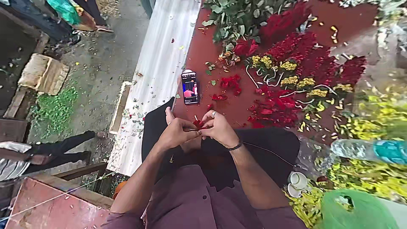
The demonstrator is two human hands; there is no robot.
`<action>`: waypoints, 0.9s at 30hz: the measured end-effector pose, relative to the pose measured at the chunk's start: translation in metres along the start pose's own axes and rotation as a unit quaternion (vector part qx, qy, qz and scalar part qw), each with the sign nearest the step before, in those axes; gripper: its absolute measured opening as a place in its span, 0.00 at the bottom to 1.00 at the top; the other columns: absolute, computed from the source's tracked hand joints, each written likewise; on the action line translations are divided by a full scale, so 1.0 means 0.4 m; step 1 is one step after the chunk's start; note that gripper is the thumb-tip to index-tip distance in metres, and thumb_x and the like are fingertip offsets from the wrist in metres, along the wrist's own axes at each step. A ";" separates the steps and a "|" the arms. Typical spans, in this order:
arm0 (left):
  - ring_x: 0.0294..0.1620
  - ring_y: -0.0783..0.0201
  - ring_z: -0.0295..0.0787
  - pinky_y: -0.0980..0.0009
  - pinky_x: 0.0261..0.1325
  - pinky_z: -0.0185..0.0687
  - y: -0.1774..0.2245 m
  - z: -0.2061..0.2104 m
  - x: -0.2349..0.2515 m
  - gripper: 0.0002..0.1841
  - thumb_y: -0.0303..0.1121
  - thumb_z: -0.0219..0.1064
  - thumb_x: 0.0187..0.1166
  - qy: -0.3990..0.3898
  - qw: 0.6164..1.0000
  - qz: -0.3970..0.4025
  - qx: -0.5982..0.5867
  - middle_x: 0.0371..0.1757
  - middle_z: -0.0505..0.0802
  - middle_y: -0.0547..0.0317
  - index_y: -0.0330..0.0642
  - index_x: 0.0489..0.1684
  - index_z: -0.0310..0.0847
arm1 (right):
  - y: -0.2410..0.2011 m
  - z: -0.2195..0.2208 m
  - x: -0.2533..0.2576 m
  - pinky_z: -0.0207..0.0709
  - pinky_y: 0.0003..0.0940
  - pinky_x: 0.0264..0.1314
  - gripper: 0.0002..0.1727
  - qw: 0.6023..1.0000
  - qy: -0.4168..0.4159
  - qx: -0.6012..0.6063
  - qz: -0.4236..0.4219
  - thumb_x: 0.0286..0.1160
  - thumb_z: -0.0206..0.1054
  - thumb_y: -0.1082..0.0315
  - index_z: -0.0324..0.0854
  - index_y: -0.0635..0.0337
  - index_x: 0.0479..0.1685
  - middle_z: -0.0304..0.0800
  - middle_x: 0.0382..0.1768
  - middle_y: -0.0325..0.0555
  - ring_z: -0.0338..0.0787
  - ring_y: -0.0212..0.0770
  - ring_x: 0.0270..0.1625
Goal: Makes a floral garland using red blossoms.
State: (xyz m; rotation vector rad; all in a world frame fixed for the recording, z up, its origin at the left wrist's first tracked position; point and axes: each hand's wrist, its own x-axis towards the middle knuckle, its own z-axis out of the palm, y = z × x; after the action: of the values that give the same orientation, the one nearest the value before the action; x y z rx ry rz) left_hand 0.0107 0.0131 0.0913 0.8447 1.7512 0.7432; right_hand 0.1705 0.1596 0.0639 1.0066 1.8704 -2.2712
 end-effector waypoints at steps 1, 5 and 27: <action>0.24 0.72 0.83 0.67 0.32 0.84 -0.006 0.003 0.001 0.10 0.44 0.79 0.72 0.002 1.000 0.008 -0.003 0.26 0.92 0.66 0.49 0.39 0.97 | -0.001 0.000 0.000 0.83 0.34 0.21 0.29 1.000 -0.001 -0.004 0.011 0.51 0.83 0.78 0.75 0.64 0.55 0.91 0.24 0.51 0.89 0.42 0.20; 0.26 0.73 0.88 0.67 0.35 0.87 -0.009 -0.001 -0.001 0.06 0.39 0.79 0.73 0.005 1.000 0.005 0.005 0.29 0.95 0.66 0.48 0.36 0.97 | 0.017 -0.004 0.006 0.82 0.35 0.21 0.33 0.999 -0.014 -0.037 0.033 0.50 0.88 0.72 0.74 0.62 0.57 0.84 0.19 0.47 0.85 0.40 0.17; 0.24 0.63 0.80 0.57 0.30 0.77 0.020 -0.069 -0.017 0.09 0.40 0.80 0.71 0.124 0.984 -0.118 0.043 0.23 0.88 0.60 0.46 0.28 0.92 | 0.009 -0.080 -0.002 0.84 0.25 0.40 0.06 0.970 -0.174 -0.098 -0.140 0.67 0.78 0.59 0.96 0.50 0.32 0.92 0.31 0.31 0.89 0.25 0.36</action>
State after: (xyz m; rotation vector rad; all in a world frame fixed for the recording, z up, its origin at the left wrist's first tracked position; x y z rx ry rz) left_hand -0.0124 0.0094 0.1094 0.6067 2.0761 0.6379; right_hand 0.1870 0.1865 0.0588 0.3080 2.1251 -2.1571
